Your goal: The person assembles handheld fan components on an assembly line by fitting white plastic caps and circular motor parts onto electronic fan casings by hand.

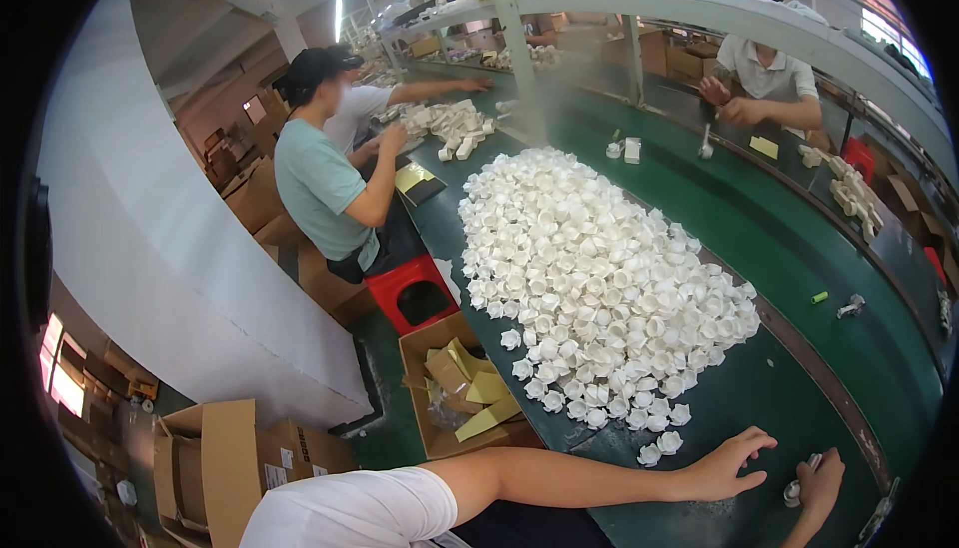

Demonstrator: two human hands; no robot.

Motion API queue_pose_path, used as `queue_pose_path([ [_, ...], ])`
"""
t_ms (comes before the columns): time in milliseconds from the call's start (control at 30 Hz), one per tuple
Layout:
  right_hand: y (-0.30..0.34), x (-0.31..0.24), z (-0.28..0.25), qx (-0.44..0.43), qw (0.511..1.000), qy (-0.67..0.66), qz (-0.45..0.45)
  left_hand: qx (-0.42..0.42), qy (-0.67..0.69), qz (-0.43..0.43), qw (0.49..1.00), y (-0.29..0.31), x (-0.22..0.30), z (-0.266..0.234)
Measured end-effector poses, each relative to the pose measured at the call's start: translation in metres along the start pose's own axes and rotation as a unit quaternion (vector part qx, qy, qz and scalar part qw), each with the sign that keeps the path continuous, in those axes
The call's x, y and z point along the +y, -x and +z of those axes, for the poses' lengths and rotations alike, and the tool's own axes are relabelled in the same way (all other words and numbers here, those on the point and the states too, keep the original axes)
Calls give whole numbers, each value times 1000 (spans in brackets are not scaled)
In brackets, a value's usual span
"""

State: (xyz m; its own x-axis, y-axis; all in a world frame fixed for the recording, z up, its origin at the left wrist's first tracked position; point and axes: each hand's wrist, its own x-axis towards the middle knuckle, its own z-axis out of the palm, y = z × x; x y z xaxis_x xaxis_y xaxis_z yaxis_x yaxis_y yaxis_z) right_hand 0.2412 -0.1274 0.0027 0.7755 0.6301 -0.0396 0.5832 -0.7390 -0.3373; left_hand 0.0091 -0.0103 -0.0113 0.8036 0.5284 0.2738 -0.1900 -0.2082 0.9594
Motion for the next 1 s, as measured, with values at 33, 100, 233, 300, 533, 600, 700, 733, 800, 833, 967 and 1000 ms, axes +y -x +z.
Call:
queue_pose_path([
  [33,-6,9,17,67,996,-14,-62,-1,8,-29,1000,0,1,1],
  [100,-2,-25,13,15,992,-59,-115,27,55,-55,997,-2,-7,3],
  [233,18,-95,13,-89,867,-480,-105,-3,169,-81,982,-5,1,1],
  [300,24,-114,10,-114,840,-529,-42,27,147,-35,988,-1,11,-5],
  [533,35,-125,16,-249,706,-660,-68,169,-118,172,963,2,43,-26],
  [600,36,-116,7,-328,708,-616,-108,146,-181,291,928,1,50,-26],
  [700,34,-98,22,-97,850,-500,-136,96,-24,231,968,3,47,-14],
  [733,27,-90,23,-103,855,-487,-150,18,75,138,987,5,40,-7],
  [800,33,-133,18,-128,827,-533,-122,-18,60,114,991,12,33,-16],
  [833,34,-146,23,-114,836,-515,-148,-41,82,120,988,15,33,-20],
  [967,47,-167,41,-134,834,-433,-314,-198,139,155,958,19,52,-13],
  [1000,51,-170,39,-140,838,-390,-355,-208,151,157,953,23,55,-5],
])
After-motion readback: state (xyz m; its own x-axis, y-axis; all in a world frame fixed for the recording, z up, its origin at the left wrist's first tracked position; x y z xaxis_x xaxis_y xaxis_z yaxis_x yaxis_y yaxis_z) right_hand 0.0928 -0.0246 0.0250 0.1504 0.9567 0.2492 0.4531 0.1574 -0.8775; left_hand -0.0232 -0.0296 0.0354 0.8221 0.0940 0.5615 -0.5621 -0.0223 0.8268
